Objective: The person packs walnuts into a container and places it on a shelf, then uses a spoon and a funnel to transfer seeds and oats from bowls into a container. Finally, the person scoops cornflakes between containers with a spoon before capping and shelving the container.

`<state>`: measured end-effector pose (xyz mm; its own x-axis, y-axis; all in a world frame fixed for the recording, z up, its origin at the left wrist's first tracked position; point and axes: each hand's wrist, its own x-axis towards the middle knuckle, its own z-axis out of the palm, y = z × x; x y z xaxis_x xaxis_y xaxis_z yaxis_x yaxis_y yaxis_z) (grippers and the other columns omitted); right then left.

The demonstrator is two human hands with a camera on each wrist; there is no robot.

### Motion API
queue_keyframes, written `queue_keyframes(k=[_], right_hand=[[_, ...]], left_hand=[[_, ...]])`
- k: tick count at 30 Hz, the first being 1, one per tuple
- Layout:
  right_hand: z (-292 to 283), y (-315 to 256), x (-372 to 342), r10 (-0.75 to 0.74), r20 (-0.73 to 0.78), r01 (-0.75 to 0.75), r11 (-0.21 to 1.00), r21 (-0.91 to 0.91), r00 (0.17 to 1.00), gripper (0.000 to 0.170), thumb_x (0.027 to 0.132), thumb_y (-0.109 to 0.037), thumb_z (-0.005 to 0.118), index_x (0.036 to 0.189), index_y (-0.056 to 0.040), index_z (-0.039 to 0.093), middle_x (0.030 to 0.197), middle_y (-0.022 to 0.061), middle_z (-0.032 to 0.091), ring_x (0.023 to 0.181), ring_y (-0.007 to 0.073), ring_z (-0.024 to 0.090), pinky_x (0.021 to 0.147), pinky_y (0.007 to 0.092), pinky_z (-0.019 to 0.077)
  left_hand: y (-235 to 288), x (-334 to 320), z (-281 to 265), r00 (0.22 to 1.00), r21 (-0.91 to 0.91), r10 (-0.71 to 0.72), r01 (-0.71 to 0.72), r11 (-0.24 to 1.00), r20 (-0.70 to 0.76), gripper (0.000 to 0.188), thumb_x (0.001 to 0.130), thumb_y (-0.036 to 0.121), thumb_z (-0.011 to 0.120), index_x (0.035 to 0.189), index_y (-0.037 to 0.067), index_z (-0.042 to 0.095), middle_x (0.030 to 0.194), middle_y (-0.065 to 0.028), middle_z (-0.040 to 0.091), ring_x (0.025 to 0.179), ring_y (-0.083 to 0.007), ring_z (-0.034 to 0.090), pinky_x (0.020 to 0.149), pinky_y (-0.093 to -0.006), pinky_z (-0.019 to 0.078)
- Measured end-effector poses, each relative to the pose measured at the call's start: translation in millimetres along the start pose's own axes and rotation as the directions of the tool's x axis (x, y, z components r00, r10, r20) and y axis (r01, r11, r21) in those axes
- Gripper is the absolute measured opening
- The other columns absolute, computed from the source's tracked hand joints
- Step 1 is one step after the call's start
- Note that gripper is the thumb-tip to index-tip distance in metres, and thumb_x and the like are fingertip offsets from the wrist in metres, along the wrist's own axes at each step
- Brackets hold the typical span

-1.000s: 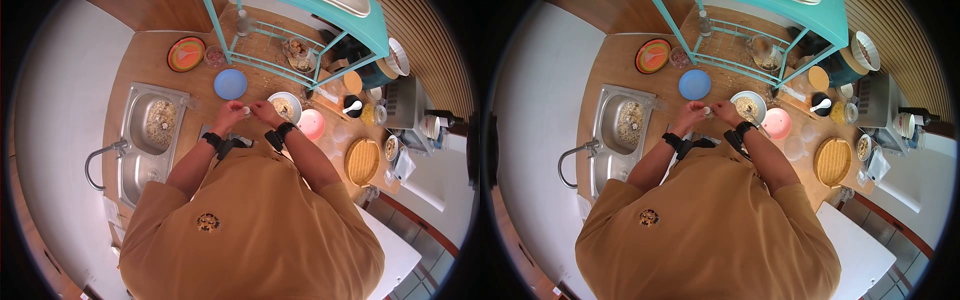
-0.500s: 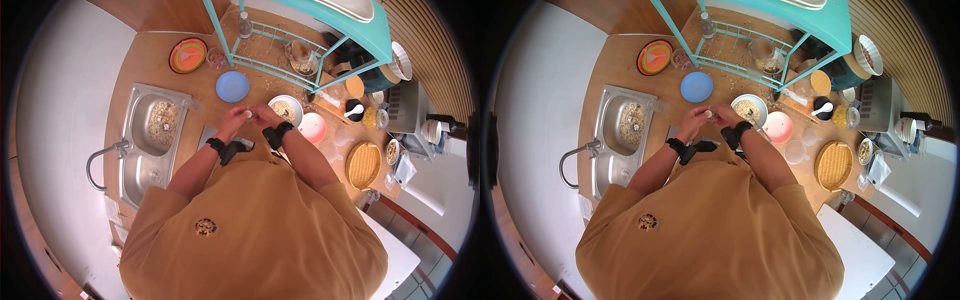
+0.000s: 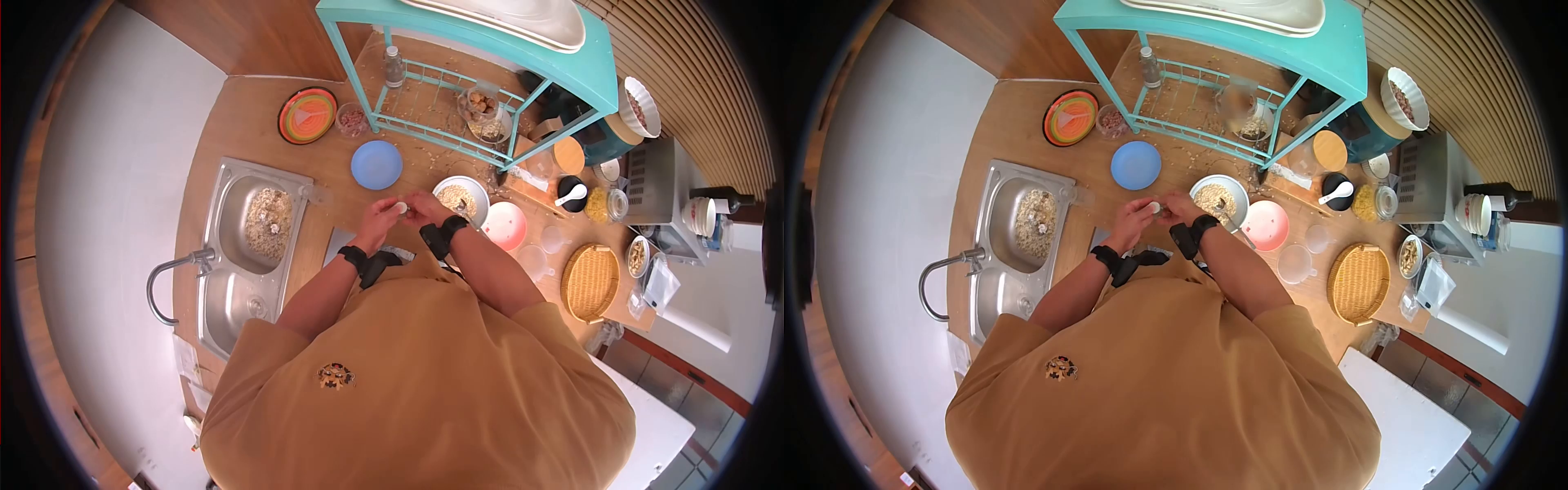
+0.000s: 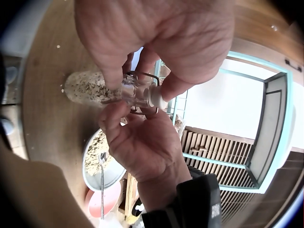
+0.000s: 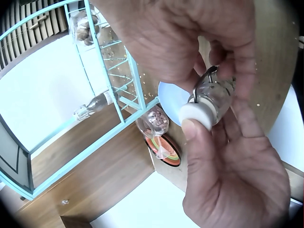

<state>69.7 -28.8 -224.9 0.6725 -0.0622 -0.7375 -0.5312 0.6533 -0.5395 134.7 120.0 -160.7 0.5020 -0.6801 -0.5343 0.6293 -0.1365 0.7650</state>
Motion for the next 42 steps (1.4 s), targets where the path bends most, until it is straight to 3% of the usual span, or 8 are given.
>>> queue_keyframes(k=[5,8,10,16,17,27,33,42], right_hand=[[1,2,-9,0.036,-0.039,-0.030,0.990,0.140,0.999,0.014,0.085,-0.018,0.061,0.082,-0.0043,0.060,0.073,0.0058,0.055,0.059,0.0164,0.056,0.052,0.0357,0.0543],[-8,12,-16,0.032,-0.275,-0.099,0.968,-0.232,0.961,0.012,0.080,-0.011,0.058,0.089,-0.0020,0.062,0.079,0.0122,0.060,0.072,0.0260,0.063,0.063,0.0384,0.0544],[-3,33,-21,-0.717,-0.111,0.348,0.460,-0.817,0.688,0.027,0.076,-0.006,0.057,0.102,-0.0019,0.060,0.093,0.0174,0.062,0.090,0.0328,0.062,0.078,0.0393,0.0510],[19,3,-61,-0.799,0.281,0.631,0.154,-0.760,0.532,0.029,0.078,-0.011,0.065,0.106,-0.0053,0.060,0.107,0.0158,0.058,0.095,0.0360,0.058,0.082,0.0413,0.0481],[19,-1,-61,-0.731,0.290,0.584,0.179,-0.792,0.617,0.030,0.079,-0.016,0.067,0.107,-0.0057,0.059,0.106,0.0172,0.059,0.093,0.0367,0.058,0.080,0.0420,0.0489],[37,-34,-95,-0.743,0.261,0.516,0.129,-0.847,0.616,0.030,0.082,-0.021,0.065,0.105,-0.0038,0.056,0.090,0.0195,0.062,0.078,0.0397,0.060,0.067,0.0455,0.0501],[71,-129,-174,-0.834,0.156,0.597,0.236,-0.767,0.529,0.029,0.082,-0.025,0.068,0.097,-0.0018,0.059,0.080,0.0181,0.062,0.068,0.0366,0.061,0.060,0.0417,0.0492],[57,-224,-124,-0.991,0.044,0.499,0.026,-0.866,0.128,0.030,0.079,-0.027,0.073,0.092,-0.0025,0.062,0.068,0.0136,0.063,0.062,0.0279,0.063,0.057,0.0358,0.0483]], left_hand=[[-2,-1,-2,1.000,0.047,0.003,-0.003,0.999,0.000,0.032,0.087,0.016,0.064,0.114,-0.002,0.057,0.101,-0.0052,0.062,0.089,-0.0099,0.058,0.078,-0.0237,0.0462],[-12,6,-7,0.999,0.068,0.044,-0.042,0.997,-0.025,0.033,0.087,0.017,0.065,0.113,-0.001,0.058,0.101,-0.0049,0.063,0.089,-0.0115,0.059,0.079,-0.0244,0.0464],[-10,3,-6,0.998,0.096,0.057,-0.054,0.994,-0.022,0.033,0.086,0.018,0.065,0.112,-0.001,0.058,0.101,-0.0055,0.063,0.090,-0.0121,0.059,0.080,-0.0247,0.0466],[-3,5,-8,0.989,0.368,0.146,-0.131,0.921,-0.012,0.034,0.085,0.022,0.067,0.107,-0.002,0.060,0.101,-0.0081,0.065,0.092,-0.0130,0.060,0.081,-0.0262,0.0478],[0,4,-7,0.985,0.422,0.168,-0.141,0.896,-0.028,0.033,0.085,0.022,0.067,0.106,-0.002,0.061,0.100,-0.0082,0.065,0.091,-0.0131,0.060,0.081,-0.0262,0.0479],[0,-9,-32,0.926,0.326,0.352,-0.294,0.898,-0.134,0.024,0.090,0.023,0.061,0.101,0.002,0.059,0.090,-0.0010,0.062,0.081,-0.0072,0.057,0.072,-0.0219,0.0455],[2,-43,-88,0.945,0.212,0.240,-0.193,0.958,-0.224,0.019,0.089,0.026,0.062,0.092,0.007,0.059,0.083,-0.0015,0.061,0.078,-0.0110,0.058,0.070,-0.0253,0.0465],[-75,-89,-179,0.880,0.258,-0.002,0.142,0.956,-0.474,0.019,0.085,0.024,0.064,0.089,0.006,0.062,0.079,-0.0027,0.062,0.075,-0.0132,0.061,0.063,-0.0273,0.0484]])
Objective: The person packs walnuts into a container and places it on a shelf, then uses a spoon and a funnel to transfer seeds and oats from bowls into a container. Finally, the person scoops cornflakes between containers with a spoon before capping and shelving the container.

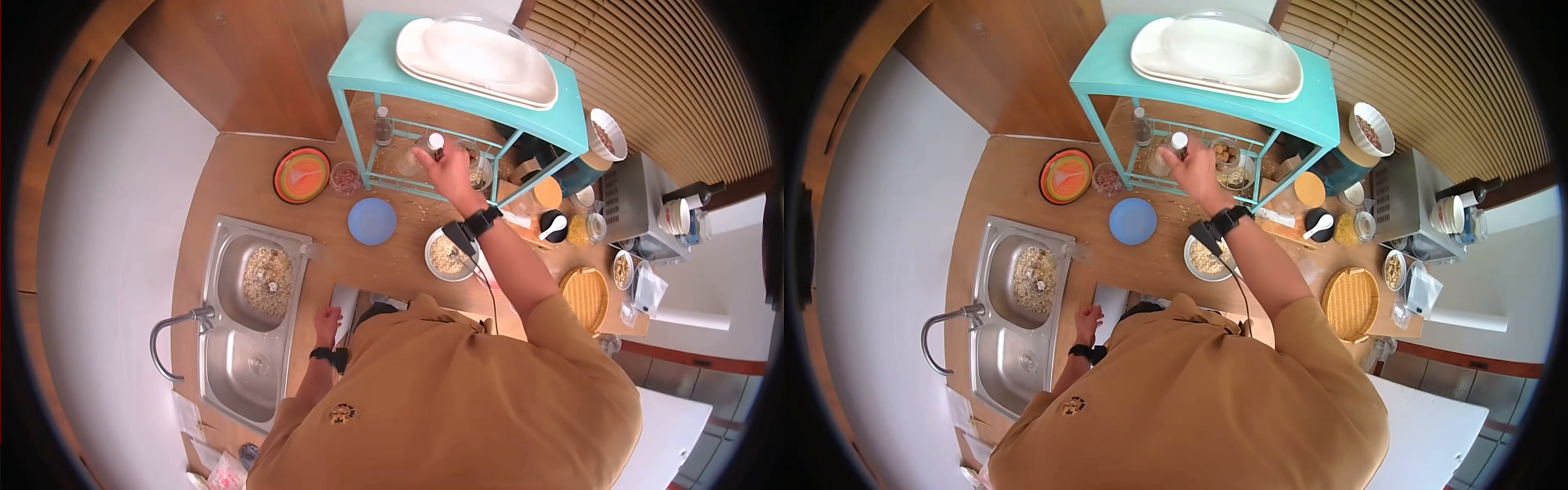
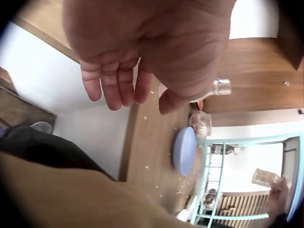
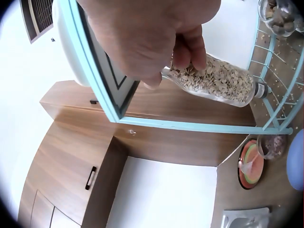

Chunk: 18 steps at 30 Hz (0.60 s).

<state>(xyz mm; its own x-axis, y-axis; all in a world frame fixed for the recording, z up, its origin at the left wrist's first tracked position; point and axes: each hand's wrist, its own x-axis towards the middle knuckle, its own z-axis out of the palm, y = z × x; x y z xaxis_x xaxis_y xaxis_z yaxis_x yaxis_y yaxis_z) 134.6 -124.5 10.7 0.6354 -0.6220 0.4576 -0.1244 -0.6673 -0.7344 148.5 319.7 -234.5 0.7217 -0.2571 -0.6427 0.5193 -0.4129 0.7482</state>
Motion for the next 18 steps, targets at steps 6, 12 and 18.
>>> queue_keyframes(k=[6,12,18], right_hand=[[46,12,34,0.095,0.175,-0.077,0.991,-0.110,0.980,0.037,0.080,-0.031,0.070,0.097,0.0000,0.060,0.078,0.0212,0.064,0.073,0.0381,0.062,0.062,0.0429,0.0492],[112,50,36,0.084,0.189,-0.063,0.991,-0.115,0.978,0.038,0.078,-0.034,0.071,0.096,-0.0022,0.061,0.075,0.0203,0.063,0.072,0.0376,0.062,0.063,0.0437,0.0489],[148,67,42,0.098,0.220,-0.056,0.980,-0.189,0.971,0.041,0.078,-0.038,0.070,0.098,-0.0042,0.060,0.072,0.0207,0.062,0.070,0.0382,0.061,0.060,0.0446,0.0479]], left_hand=[[-79,-7,-36,0.978,-0.015,-0.181,0.184,0.983,0.100,0.010,0.083,0.014,0.059,0.079,0.006,0.058,0.067,-0.0001,0.055,0.055,-0.0089,0.052,0.046,-0.0237,0.0386],[-82,-59,-25,0.963,-0.091,-0.251,0.242,0.966,-0.098,0.008,0.079,0.010,0.061,0.076,0.002,0.063,0.068,-0.0033,0.061,0.061,-0.0113,0.057,0.052,-0.0239,0.0448],[-115,-72,-31,0.993,0.042,-0.025,0.030,0.999,-0.113,0.023,0.076,0.018,0.066,0.085,-0.003,0.068,0.078,-0.0084,0.068,0.071,-0.0172,0.062,0.069,-0.0303,0.0489]])
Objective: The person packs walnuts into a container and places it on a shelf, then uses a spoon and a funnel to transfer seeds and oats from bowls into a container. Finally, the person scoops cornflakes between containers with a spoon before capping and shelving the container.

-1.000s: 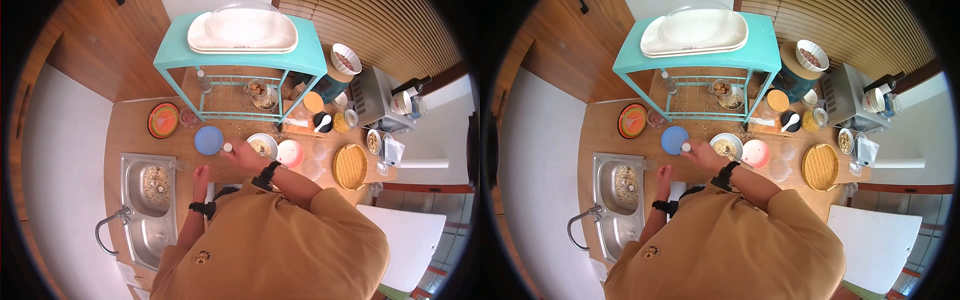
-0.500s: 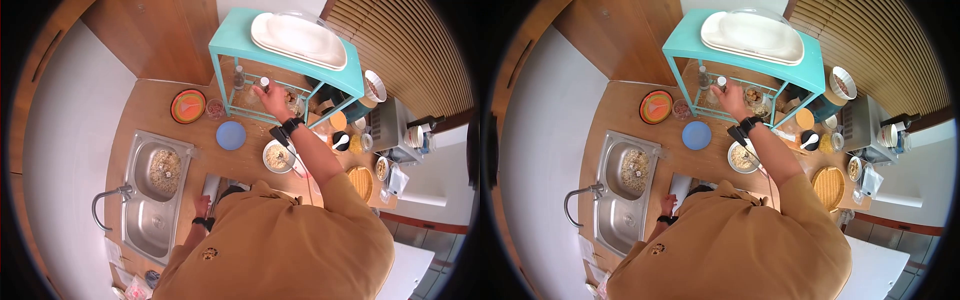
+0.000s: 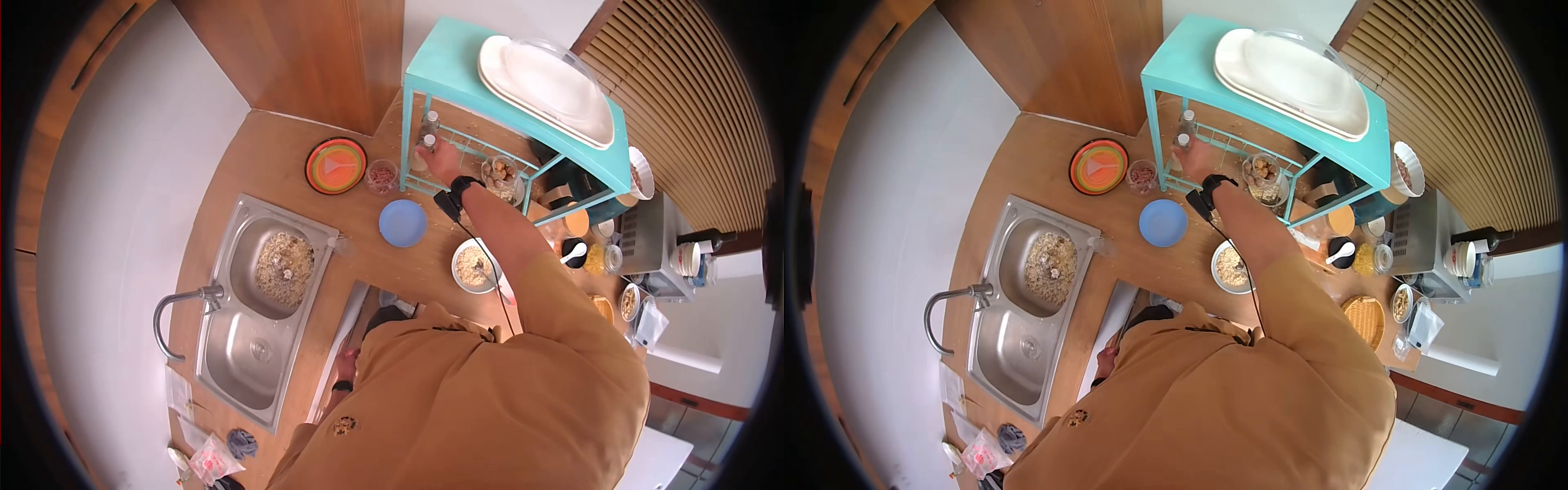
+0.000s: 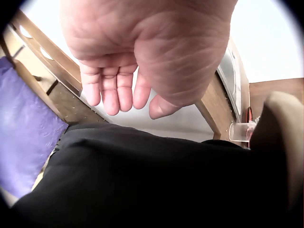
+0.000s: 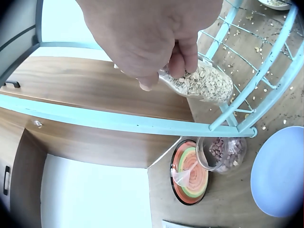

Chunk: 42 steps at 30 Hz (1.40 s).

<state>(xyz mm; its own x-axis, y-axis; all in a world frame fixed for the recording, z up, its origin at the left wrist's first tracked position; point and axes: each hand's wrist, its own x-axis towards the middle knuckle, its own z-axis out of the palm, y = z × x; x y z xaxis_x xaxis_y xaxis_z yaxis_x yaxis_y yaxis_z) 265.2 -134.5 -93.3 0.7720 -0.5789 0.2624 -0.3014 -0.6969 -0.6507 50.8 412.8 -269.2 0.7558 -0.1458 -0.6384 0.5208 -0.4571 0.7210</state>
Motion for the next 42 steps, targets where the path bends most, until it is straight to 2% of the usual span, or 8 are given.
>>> queue_keyframes(k=[13,16,22,27,31,33,37,42], right_hand=[[26,23,6,0.010,0.012,-0.010,0.999,-0.037,1.000,0.042,0.079,-0.041,0.068,0.099,-0.0040,0.061,0.072,0.0162,0.065,0.069,0.0340,0.064,0.062,0.0437,0.0493],[20,17,5,0.013,0.031,-0.011,0.998,-0.055,0.999,0.044,0.078,-0.042,0.068,0.098,-0.0038,0.061,0.073,0.0163,0.065,0.070,0.0342,0.064,0.063,0.0432,0.0496],[15,12,5,0.046,0.037,-0.043,0.996,-0.080,0.998,0.049,0.075,-0.045,0.069,0.100,-0.0034,0.061,0.076,0.0172,0.066,0.074,0.0350,0.064,0.065,0.0444,0.0493],[16,18,5,0.042,0.027,-0.041,0.999,-0.031,0.999,0.052,0.074,-0.046,0.070,0.102,-0.0031,0.061,0.075,0.0175,0.065,0.073,0.0349,0.063,0.065,0.0440,0.0490],[13,20,4,0.030,0.047,-0.030,1.000,-0.004,0.998,0.054,0.073,-0.046,0.070,0.102,-0.0022,0.060,0.077,0.0178,0.065,0.074,0.0345,0.064,0.065,0.0435,0.0487],[10,17,5,0.049,0.054,-0.049,0.999,-0.005,0.997,0.053,0.073,-0.046,0.070,0.103,-0.0026,0.060,0.078,0.0179,0.065,0.075,0.0346,0.064,0.066,0.0434,0.0488],[11,17,3,0.017,0.022,-0.017,1.000,-0.007,1.000,0.052,0.073,-0.045,0.070,0.102,-0.0034,0.060,0.079,0.0179,0.065,0.076,0.0345,0.064,0.066,0.0434,0.0489],[-11,-1,1,0.112,0.109,-0.108,0.993,-0.042,0.988,0.062,0.070,-0.050,0.072,0.108,-0.0019,0.060,0.089,0.0202,0.066,0.086,0.0334,0.064,0.074,0.0418,0.0503]], left_hand=[[-26,-17,-15,0.997,0.087,-0.057,0.061,0.994,-0.049,0.026,0.077,0.019,0.067,0.088,-0.005,0.069,0.082,-0.0100,0.070,0.075,-0.0159,0.064,0.070,-0.0298,0.0500],[-16,-15,-16,0.998,0.162,0.031,-0.021,0.987,-0.058,0.026,0.078,0.020,0.066,0.084,-0.005,0.069,0.078,-0.0103,0.069,0.072,-0.0146,0.063,0.067,-0.0292,0.0492],[7,-13,-15,1.000,0.066,0.010,-0.009,0.998,-0.008,0.025,0.078,0.021,0.065,0.076,-0.004,0.066,0.071,-0.0074,0.066,0.067,-0.0128,0.059,0.064,-0.0285,0.0470],[13,-11,-13,0.999,-0.078,-0.032,0.036,0.996,0.043,0.025,0.079,0.020,0.066,0.085,-0.004,0.066,0.077,-0.0065,0.066,0.070,-0.0135,0.060,0.065,-0.0282,0.0470],[4,-4,-13,0.999,-0.063,-0.017,0.020,0.998,0.046,0.028,0.079,0.023,0.066,0.088,-0.004,0.067,0.077,-0.0061,0.066,0.070,-0.0137,0.060,0.065,-0.0279,0.0470],[0,1,-13,0.993,0.016,-0.119,0.119,0.993,0.017,0.030,0.077,0.025,0.068,0.087,-0.003,0.067,0.077,-0.0054,0.066,0.070,-0.0137,0.060,0.065,-0.0274,0.0468],[-11,9,-12,0.998,-0.020,-0.035,0.036,0.999,0.043,0.030,0.076,0.027,0.068,0.086,-0.002,0.068,0.076,-0.0041,0.066,0.068,-0.0135,0.059,0.063,-0.0275,0.0463],[-18,20,-13,0.996,0.008,-0.066,0.066,0.998,0.065,0.020,0.076,0.021,0.067,0.073,0.001,0.065,0.069,-0.0014,0.062,0.062,-0.0101,0.053,0.056,-0.0278,0.0411]])
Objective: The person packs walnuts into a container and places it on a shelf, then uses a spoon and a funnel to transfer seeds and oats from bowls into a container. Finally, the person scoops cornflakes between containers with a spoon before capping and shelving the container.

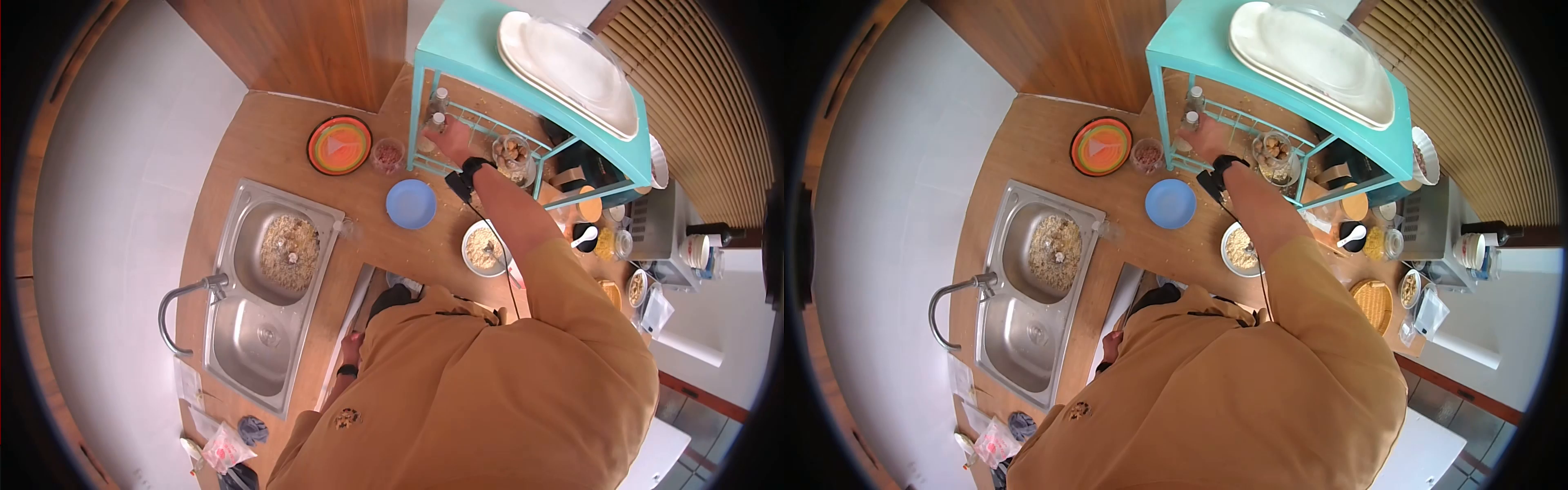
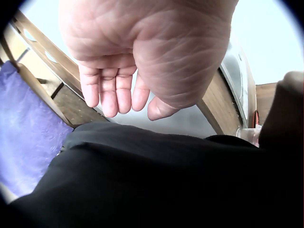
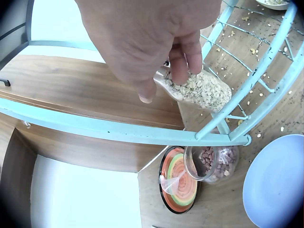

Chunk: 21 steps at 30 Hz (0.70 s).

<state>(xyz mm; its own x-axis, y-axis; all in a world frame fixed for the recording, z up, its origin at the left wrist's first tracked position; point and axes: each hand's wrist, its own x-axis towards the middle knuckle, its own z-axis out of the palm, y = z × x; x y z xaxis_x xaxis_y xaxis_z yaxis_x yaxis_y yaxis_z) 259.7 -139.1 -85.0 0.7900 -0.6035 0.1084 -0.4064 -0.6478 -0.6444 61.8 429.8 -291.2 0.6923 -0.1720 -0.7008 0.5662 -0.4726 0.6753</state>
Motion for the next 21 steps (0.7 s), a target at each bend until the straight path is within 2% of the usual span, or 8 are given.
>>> queue_keyframes(k=[3,4,7,9,10,13,15,21], right_hand=[[-25,-18,-19,0.131,-0.019,-0.131,0.991,0.017,0.991,0.071,0.064,-0.046,0.078,0.110,0.0041,0.060,0.098,0.0229,0.066,0.093,0.0325,0.064,0.080,0.0381,0.0510],[-29,-14,-25,0.065,-0.111,-0.082,0.984,-0.156,0.992,0.073,0.065,-0.047,0.077,0.112,0.0062,0.060,0.100,0.0242,0.065,0.097,0.0299,0.065,0.082,0.0370,0.0508],[-54,-15,-67,-0.005,-0.337,-0.025,0.996,-0.084,0.942,0.056,0.070,-0.041,0.075,0.104,0.0019,0.062,0.093,0.0205,0.066,0.086,0.0277,0.067,0.077,0.0379,0.0520],[-70,-34,-108,0.073,-0.221,-0.072,0.997,0.014,0.972,0.048,0.072,-0.037,0.074,0.099,0.0010,0.062,0.091,0.0179,0.066,0.078,0.0254,0.067,0.072,0.0369,0.0522],[-76,-38,-127,0.136,-0.118,-0.125,0.987,0.102,0.984,0.040,0.074,-0.033,0.073,0.094,0.0000,0.062,0.088,0.0153,0.066,0.070,0.0232,0.066,0.066,0.0358,0.0524],[-71,-18,-177,-0.094,-0.054,0.098,0.993,0.068,0.994,0.029,0.076,-0.023,0.072,0.092,-0.0017,0.061,0.080,0.0106,0.066,0.058,0.0199,0.063,0.054,0.0316,0.0497],[-69,-1,-207,-0.045,-0.009,0.046,0.997,0.064,0.999,0.027,0.077,-0.022,0.071,0.092,-0.0018,0.062,0.079,0.0104,0.066,0.058,0.0198,0.063,0.055,0.0314,0.0501],[-106,41,-290,0.136,0.220,-0.156,0.985,0.075,0.966,0.022,0.079,-0.019,0.067,0.090,-0.0002,0.065,0.082,0.0142,0.066,0.067,0.0270,0.065,0.062,0.0360,0.0523]], left_hand=[[31,-20,9,0.998,-0.150,0.049,-0.054,0.987,-0.036,0.019,0.077,0.017,0.065,0.066,0.002,0.060,0.064,0.0005,0.057,0.059,-0.0087,0.049,0.052,-0.0279,0.0381],[50,-28,7,0.997,-0.054,0.075,-0.077,0.996,-0.036,0.017,0.077,0.015,0.064,0.066,0.003,0.060,0.062,0.0010,0.056,0.058,-0.0090,0.048,0.051,-0.0286,0.0377],[40,-2,-1,0.972,0.135,0.237,-0.235,0.963,0.004,0.014,0.079,0.011,0.059,0.067,0.003,0.058,0.060,0.0002,0.055,0.054,-0.0097,0.048,0.049,-0.0293,0.0384],[90,-6,-2,0.984,-0.007,0.119,-0.121,0.993,-0.129,0.014,0.077,0.009,0.059,0.065,0.003,0.056,0.058,-0.0027,0.055,0.054,-0.0141,0.052,0.051,-0.0305,0.0416],[122,-6,-2,0.953,0.054,0.247,-0.242,0.969,-0.175,0.010,0.076,0.008,0.060,0.069,0.002,0.056,0.060,-0.0043,0.055,0.055,-0.0159,0.053,0.051,-0.0306,0.0432],[227,-1,4,0.817,0.355,0.551,-0.471,0.808,-0.170,0.023,0.072,0.008,0.066,0.093,0.001,0.058,0.081,-0.0119,0.056,0.074,-0.0257,0.057,0.065,-0.0355,0.0483],[290,12,15,0.479,0.629,0.878,-0.691,0.356,0.029,0.038,0.073,0.012,0.071,0.107,0.002,0.055,0.099,-0.0145,0.053,0.086,-0.0229,0.055,0.073,-0.0335,0.0465],[329,83,44,0.491,0.635,0.808,-0.746,0.198,0.325,0.044,0.072,0.015,0.072,0.110,0.001,0.057,0.104,-0.0196,0.054,0.098,-0.0356,0.051,0.085,-0.0424,0.0429]])
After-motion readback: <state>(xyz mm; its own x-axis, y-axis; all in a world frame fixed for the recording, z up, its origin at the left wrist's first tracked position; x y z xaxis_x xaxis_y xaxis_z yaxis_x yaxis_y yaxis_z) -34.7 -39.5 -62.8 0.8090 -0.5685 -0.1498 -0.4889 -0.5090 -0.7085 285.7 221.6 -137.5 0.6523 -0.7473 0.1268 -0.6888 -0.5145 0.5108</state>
